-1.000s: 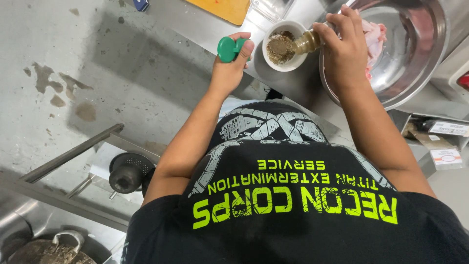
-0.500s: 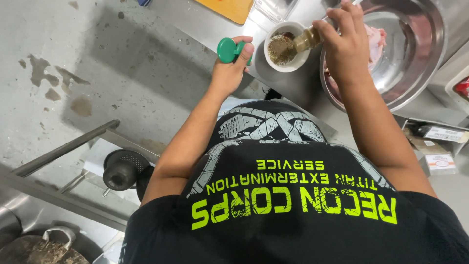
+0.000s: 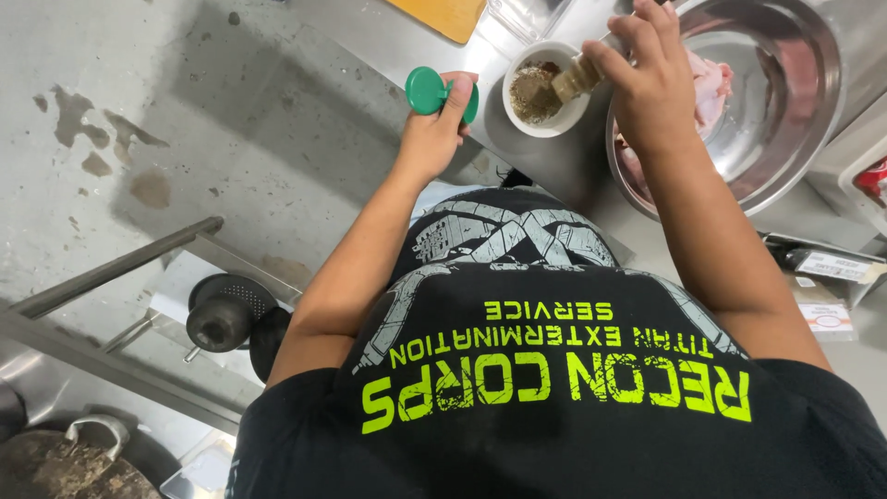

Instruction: Preparing and seasoning chicken wings.

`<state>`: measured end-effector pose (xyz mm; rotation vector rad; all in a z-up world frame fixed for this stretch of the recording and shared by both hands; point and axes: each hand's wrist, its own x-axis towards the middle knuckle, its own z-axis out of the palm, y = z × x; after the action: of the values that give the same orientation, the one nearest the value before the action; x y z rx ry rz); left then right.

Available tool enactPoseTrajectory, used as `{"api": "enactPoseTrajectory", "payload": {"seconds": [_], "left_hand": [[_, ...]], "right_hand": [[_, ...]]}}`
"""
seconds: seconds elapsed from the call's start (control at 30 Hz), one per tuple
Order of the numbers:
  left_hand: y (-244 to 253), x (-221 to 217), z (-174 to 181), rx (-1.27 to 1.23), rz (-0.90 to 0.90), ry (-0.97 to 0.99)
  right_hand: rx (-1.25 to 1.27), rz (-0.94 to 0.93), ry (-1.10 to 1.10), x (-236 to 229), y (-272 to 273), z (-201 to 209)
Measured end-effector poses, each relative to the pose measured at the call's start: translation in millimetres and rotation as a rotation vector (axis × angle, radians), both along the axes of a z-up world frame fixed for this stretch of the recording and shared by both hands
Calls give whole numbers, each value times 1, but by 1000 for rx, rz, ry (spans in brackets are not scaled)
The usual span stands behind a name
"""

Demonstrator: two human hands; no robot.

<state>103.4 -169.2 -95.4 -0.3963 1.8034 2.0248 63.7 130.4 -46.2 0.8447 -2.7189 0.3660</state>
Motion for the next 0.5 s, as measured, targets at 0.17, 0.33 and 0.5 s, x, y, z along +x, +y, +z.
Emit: {"api": "enactPoseTrajectory", "payload": {"seconds": [0.17, 0.33, 0.5], "left_hand": [[-1, 1, 5, -12, 0, 8], [-1, 1, 5, -15, 2, 7], [-3, 3, 4, -32, 18, -5]], "right_hand": [[65, 41, 27, -4, -2, 1], [-31, 20, -27, -5, -1, -4], [-107, -62, -129, -4, 8, -21]]}}
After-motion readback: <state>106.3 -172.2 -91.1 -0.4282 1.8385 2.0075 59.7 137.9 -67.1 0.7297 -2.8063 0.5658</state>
